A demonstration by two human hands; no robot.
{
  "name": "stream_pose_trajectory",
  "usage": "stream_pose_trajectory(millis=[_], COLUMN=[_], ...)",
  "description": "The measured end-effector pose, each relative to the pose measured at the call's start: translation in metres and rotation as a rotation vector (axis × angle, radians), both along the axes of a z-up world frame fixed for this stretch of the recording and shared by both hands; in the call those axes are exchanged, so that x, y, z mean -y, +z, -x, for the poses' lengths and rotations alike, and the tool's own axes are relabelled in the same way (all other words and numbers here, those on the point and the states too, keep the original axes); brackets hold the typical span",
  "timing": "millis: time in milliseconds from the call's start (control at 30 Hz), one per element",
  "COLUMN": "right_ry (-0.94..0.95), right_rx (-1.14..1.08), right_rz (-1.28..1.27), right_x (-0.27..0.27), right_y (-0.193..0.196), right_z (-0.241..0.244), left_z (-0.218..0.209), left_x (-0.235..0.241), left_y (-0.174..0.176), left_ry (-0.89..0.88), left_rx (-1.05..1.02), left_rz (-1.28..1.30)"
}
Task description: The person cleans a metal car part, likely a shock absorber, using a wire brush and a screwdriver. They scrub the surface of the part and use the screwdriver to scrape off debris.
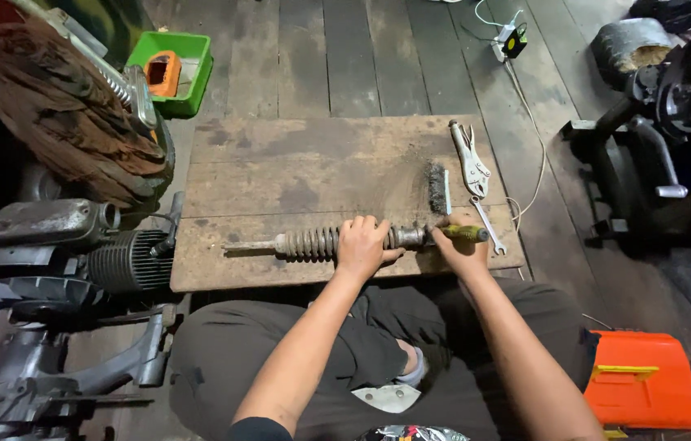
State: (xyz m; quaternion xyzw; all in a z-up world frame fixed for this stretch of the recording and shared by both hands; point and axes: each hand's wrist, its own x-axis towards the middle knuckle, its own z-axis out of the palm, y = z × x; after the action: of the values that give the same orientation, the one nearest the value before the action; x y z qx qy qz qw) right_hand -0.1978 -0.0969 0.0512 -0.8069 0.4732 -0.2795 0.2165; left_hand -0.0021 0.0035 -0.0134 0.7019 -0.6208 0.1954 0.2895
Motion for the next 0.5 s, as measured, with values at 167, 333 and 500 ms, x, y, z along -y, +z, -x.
stream_pose_trajectory(millis=[167, 333, 500], right_ry=[0.065, 0.164, 0.236], right_rx=[-0.209, -0.193, -0.447], right_rz=[0.095, 0.207, 0.469], right_x=[0.013, 0.018, -0.007], right_y=[-0.018, -0.057, -0.027], right_z=[0.002, 0.019, 0.012], left_z=[-0.001, 0.0, 0.001], left_x=[0.001, 0.0, -0.002], left_y=[-0.007, -0.001, 0.001], left_ry=[-0.005, -0.014, -0.028], left_rx=[-0.023, -0.034, -0.047], left_rz=[0.003, -0.007, -0.007])
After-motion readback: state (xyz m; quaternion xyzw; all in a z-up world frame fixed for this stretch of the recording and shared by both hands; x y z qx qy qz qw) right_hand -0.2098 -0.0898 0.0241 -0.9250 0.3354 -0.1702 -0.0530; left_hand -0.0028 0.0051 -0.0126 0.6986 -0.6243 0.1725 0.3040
